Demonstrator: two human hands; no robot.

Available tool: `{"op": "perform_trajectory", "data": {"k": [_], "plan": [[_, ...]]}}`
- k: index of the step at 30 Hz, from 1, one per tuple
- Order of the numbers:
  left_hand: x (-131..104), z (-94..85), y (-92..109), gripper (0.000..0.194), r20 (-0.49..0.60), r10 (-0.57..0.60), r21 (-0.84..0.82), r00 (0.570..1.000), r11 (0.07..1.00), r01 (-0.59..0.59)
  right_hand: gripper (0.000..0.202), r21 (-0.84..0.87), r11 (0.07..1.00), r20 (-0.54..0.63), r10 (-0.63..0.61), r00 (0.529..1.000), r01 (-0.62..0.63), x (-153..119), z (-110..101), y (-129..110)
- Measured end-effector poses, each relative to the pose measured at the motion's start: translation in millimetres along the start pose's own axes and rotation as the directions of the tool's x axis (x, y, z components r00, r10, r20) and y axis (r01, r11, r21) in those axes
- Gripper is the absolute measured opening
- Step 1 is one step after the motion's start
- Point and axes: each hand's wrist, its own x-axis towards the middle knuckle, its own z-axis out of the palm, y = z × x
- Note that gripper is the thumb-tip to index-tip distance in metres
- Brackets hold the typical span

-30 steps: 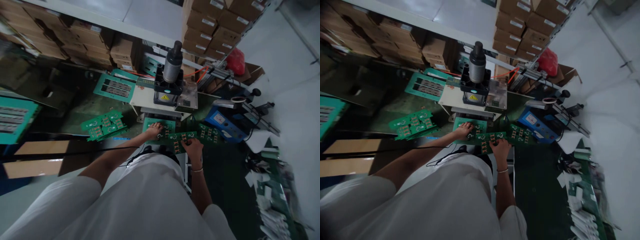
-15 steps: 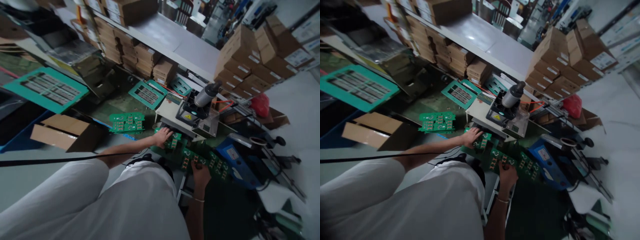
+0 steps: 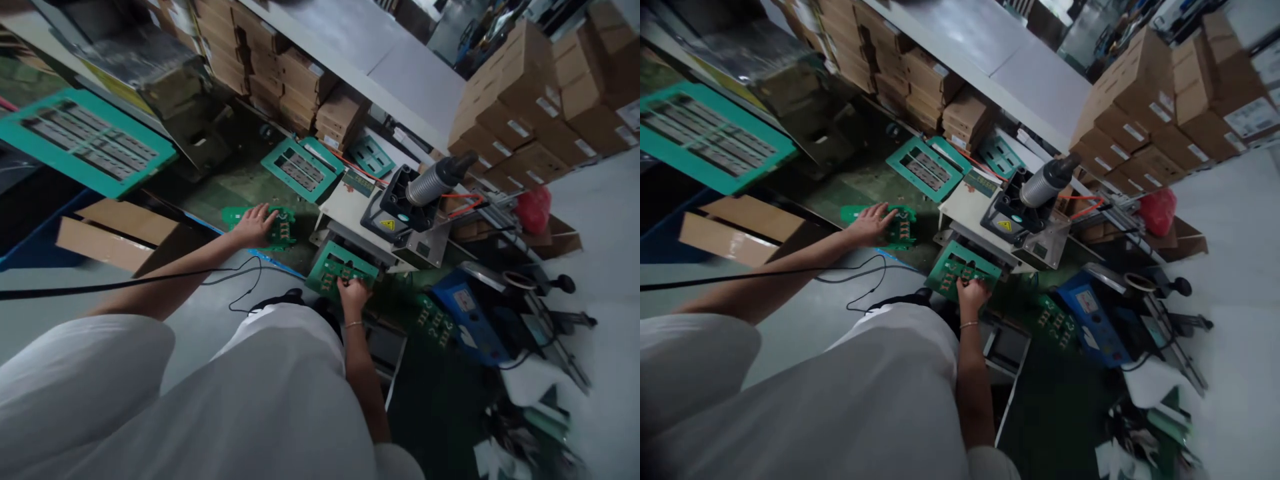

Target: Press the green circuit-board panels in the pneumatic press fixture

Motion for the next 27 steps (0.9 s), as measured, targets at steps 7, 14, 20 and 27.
{"op": "perform_trajectory", "data": {"k": [7, 14, 20, 27], "plan": [[5, 33.1, 76, 0.085, 0.193, 0.400, -0.044, 0.896, 0.916, -0.400, 0.046, -0.085, 0.996, 0.054, 0.042, 0.998, -0.037, 19, 6, -12], [26, 93.0, 130, 0.098, 0.323, 0.545, -0.127, 0.774, 0.835, -0.535, 0.057, -0.069, 0.995, 0.095, -0.066, 0.993, 0.072, 24, -1, 22], [35, 115.9, 129, 0.100, 0.324, 0.543, -0.101, 0.775, 0.834, -0.542, 0.090, -0.048, 0.920, 0.152, -0.377, 0.914, 0.388, 21, 7, 95], [29, 122.1, 125, 0.099, 0.321, 0.466, -0.073, 0.824, 0.880, -0.469, 0.086, -0.026, 0.886, 0.167, -0.453, 0.876, 0.463, 22, 22, 114]]}}
